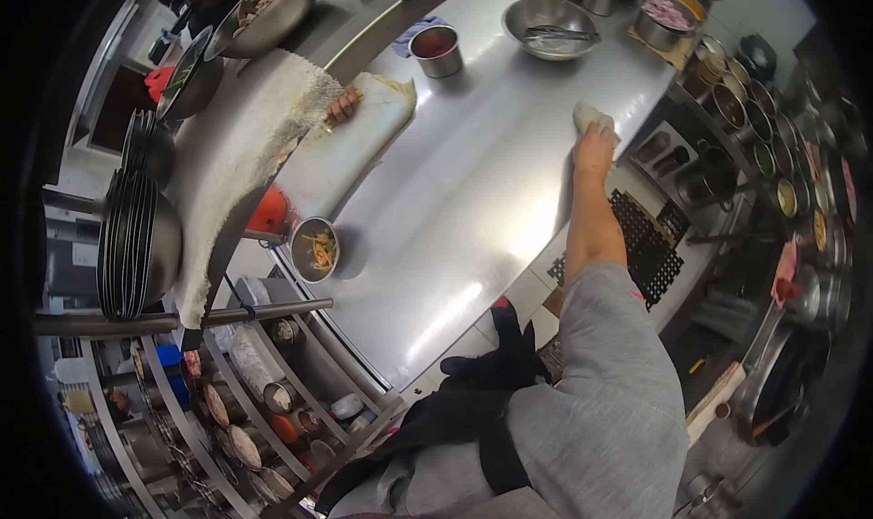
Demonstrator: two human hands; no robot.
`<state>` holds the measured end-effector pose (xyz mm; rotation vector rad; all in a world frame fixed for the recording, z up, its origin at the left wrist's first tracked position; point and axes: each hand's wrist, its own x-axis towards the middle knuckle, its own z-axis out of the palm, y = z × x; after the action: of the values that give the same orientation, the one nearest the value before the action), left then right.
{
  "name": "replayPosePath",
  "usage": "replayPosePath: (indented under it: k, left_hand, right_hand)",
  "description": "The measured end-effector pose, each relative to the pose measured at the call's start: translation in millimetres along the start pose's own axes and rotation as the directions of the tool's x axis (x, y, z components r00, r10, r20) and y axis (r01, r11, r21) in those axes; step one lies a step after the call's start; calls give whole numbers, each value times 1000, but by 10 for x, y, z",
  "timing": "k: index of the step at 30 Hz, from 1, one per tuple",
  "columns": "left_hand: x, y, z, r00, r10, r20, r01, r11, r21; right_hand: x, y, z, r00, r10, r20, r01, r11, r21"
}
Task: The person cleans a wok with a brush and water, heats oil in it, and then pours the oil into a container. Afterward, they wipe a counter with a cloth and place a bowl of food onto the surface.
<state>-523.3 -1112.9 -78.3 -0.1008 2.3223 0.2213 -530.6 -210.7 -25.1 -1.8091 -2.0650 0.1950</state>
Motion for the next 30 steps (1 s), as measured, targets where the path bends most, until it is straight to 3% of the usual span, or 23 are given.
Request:
replayPosePath:
  k: [2,3,4,5,6,7,8,9,10,11,12,13,15,17,19,20,21,23,25,27,28,29,30]
  left_hand:
    - [-39,-54,31,1000,-19,-6,20,997,75]
    - [16,-142,5,970,228,81,-239,954,180]
    - [-80,-221,51,878,439,191,-476,843,252]
    - [-452,-183,-27,899,400,177,-433,870,235]
    - [-459,2,-30,974,173,146,-184,981,68]
    - [-523,708,-305,985,-63,158,80,991,-103]
    - [-503,771,-298,989,4,148,13,993,-117]
    - [-436,784,-253,978,-49,204,51,999,-5]
    - [-239,447,-3,983,153,105,-162,984,79]
    - [-18,321,138,972,82,220,-101,992,74]
    - [188,45,459,987,92,130,-68,981,-180]
    - [124,362,287,962,250,110,-257,965,57]
    - [36,1007,71,994,85,67,-75,987,-143]
    - [23,1298,-82,995,97,29,-88,971,-222]
    - [52,1407,-203,991,115,-68,-129,956,-264]
    - [44,1499,-298,995,39,-91,-73,914,-399]
    - [25,1611,-394,994,-41,-104,-20,849,-529]
    - [44,1777,-509,984,-78,-163,-92,559,-824]
    - [-23,2099,-718,962,-110,-251,-166,496,-853]
    - [36,2404,-917,931,-9,-365,-300,550,-779]
    - [9,2696,-1099,926,70,-371,-352,518,-780]
    - [-23,3018,-1315,899,163,-407,-423,565,-708]
    - [95,3264,-1414,895,192,-402,-443,482,-756]
  right_hand:
    - [220,-101,206,999,9,-40,-12,998,-62]
    - [312,-192,273,993,58,-103,-63,997,-41]
    - [514,-158,461,989,50,-137,-42,997,64]
    - [598,-266,449,997,44,-70,-40,997,60]
    - [663,-329,473,998,-44,-36,49,991,126]
    - [689,-418,525,985,-170,-12,170,973,153]
    - [692,-519,580,957,-292,2,286,941,182]
    - [589,-647,655,946,-323,24,313,931,185]
    - [408,-815,707,881,-474,3,464,865,192]
    - [193,-1004,745,791,-612,-24,603,772,200]
    - [-94,-1217,762,760,-647,62,618,748,242]
    - [-421,-1392,825,685,-728,-1,691,650,315]
    - [-1039,-1791,941,572,-820,-21,743,507,436]
    - [-1631,-2130,751,533,-846,-10,711,442,547]
    - [-2093,-2263,709,407,-912,53,719,356,597]
    - [-2326,-2290,607,354,-935,32,706,290,647]
    - [-2562,-2265,487,299,-954,8,686,221,693]
    - [-2972,-2197,257,251,-968,11,642,175,746]
    - [-3233,-2120,139,195,-981,14,585,128,801]
    - [-3311,-2153,110,339,-924,175,452,323,831]
    - [-3261,-2164,99,328,-929,173,460,317,829]
    - [-3127,-2195,80,424,-836,349,177,454,873]
    - [-2984,-2232,38,458,-714,529,-125,538,834]
